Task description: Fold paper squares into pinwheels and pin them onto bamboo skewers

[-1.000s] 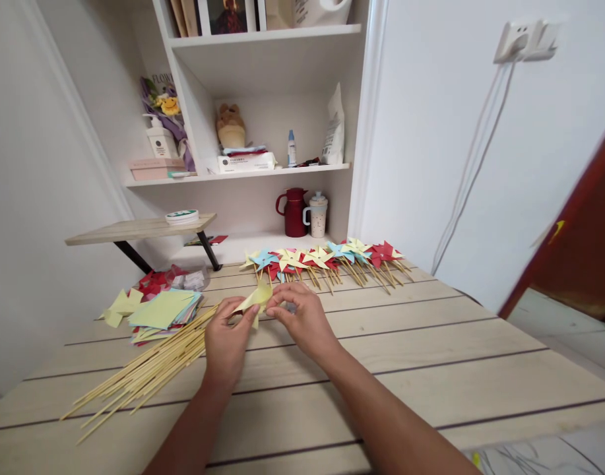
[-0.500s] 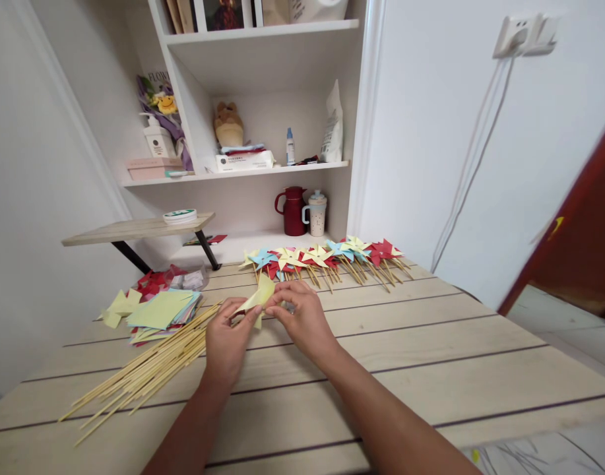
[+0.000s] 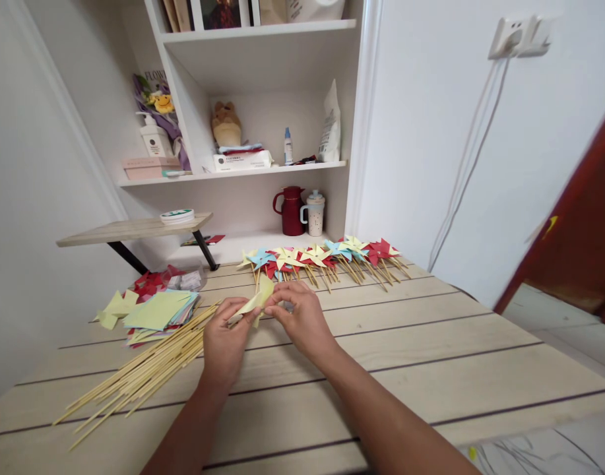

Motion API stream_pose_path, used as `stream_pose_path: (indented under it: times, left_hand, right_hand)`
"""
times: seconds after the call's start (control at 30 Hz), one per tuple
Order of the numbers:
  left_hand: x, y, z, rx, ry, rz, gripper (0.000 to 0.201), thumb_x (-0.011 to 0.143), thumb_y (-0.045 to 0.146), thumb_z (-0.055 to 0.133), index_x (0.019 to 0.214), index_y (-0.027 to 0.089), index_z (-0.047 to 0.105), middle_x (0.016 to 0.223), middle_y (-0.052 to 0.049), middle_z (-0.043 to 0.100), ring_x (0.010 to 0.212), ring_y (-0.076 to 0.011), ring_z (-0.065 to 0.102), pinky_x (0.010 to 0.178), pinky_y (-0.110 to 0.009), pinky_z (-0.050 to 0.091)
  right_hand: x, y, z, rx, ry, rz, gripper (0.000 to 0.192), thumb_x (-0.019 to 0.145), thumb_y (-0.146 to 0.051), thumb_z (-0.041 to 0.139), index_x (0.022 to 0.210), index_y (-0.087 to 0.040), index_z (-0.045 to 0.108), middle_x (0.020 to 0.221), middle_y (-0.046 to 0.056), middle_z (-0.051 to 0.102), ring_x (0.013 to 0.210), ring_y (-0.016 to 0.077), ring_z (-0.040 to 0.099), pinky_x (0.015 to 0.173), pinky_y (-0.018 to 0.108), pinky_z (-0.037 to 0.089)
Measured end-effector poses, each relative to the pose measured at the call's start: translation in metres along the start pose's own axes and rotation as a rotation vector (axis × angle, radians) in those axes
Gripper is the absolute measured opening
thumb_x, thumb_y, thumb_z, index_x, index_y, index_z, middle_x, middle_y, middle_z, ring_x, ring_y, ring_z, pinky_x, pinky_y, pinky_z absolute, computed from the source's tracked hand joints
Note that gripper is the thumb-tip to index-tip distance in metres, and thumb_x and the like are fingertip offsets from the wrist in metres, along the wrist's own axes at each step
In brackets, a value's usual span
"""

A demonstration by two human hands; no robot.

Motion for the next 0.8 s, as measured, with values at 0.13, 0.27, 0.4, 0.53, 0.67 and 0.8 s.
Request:
stream_pose_path:
  times: [0.13, 0.27, 0.4, 0.53, 0.67, 0.8]
  left_hand:
    - [-0.0001, 0.0001, 0.0003, 0.003, -0.001, 0.007, 0.01, 0.073, 0.032, 0.074, 0.074, 0.023, 0.076, 0.082, -0.004, 0.067, 0.08, -0.0198, 0.062, 0.077, -0.03, 0.05]
    - [-0.0006, 0.0014, 0.0006, 0.012, 0.005, 0.01, 0.009, 0.074, 0.03, 0.072, 0.074, 0.022, 0.076, 0.083, -0.004, 0.068, 0.08, -0.0195, 0.063, 0.076, -0.029, 0.05]
    - [-0.0015, 0.0038, 0.0014, 0.009, 0.008, 0.012, 0.009, 0.075, 0.029, 0.071, 0.074, 0.022, 0.076, 0.082, -0.004, 0.067, 0.079, -0.019, 0.062, 0.074, -0.028, 0.049]
    - [-0.0025, 0.005, 0.0016, 0.005, 0.028, 0.015, 0.008, 0.074, 0.029, 0.072, 0.074, 0.023, 0.077, 0.081, -0.004, 0.067, 0.078, -0.0191, 0.062, 0.073, -0.028, 0.05]
    - [-0.0029, 0.005, 0.0019, 0.02, 0.037, 0.051, 0.009, 0.075, 0.028, 0.071, 0.078, 0.023, 0.078, 0.082, -0.004, 0.067, 0.079, -0.0194, 0.063, 0.075, -0.029, 0.05]
    - [-0.0031, 0.0039, 0.0015, 0.026, 0.043, 0.066, 0.009, 0.077, 0.027, 0.07, 0.079, 0.023, 0.078, 0.082, -0.004, 0.067, 0.079, -0.0187, 0.063, 0.075, -0.029, 0.05]
  right_hand:
    - [0.0001, -0.0006, 0.0002, 0.03, 0.007, 0.011, 0.004, 0.078, -0.025, 0.073, 0.074, -0.025, 0.073, 0.096, 0.004, 0.069, 0.095, 0.0228, 0.063, 0.09, 0.04, 0.046]
    - [0.0013, -0.0028, 0.0006, 0.087, 0.002, 0.025, 0.005, 0.077, -0.022, 0.072, 0.072, -0.024, 0.072, 0.093, 0.004, 0.072, 0.093, 0.0225, 0.064, 0.09, 0.039, 0.046]
    - [0.002, -0.0043, 0.0009, 0.108, 0.002, 0.051, 0.007, 0.076, -0.02, 0.071, 0.07, -0.023, 0.07, 0.087, 0.003, 0.073, 0.09, 0.0218, 0.066, 0.087, 0.038, 0.047]
    - [0.0014, -0.0031, 0.0016, 0.106, 0.017, 0.093, 0.005, 0.075, -0.022, 0.071, 0.07, -0.023, 0.069, 0.083, 0.002, 0.074, 0.086, 0.0221, 0.067, 0.083, 0.037, 0.049]
    - [0.0004, -0.0026, 0.0021, 0.104, 0.041, 0.114, 0.005, 0.074, -0.023, 0.072, 0.07, -0.022, 0.069, 0.081, 0.003, 0.075, 0.083, 0.0221, 0.067, 0.082, 0.037, 0.049]
    - [-0.0008, -0.0043, 0.0025, 0.086, 0.068, 0.131, 0.005, 0.075, -0.023, 0.072, 0.071, -0.023, 0.069, 0.08, 0.002, 0.074, 0.082, 0.0224, 0.067, 0.081, 0.037, 0.048]
Point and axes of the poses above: each hand's wrist, its own x-axis towards the middle knuckle, its own z-axis out of the palm, y = z × x, the point moved 3 cm from there along x, towards the middle knuckle
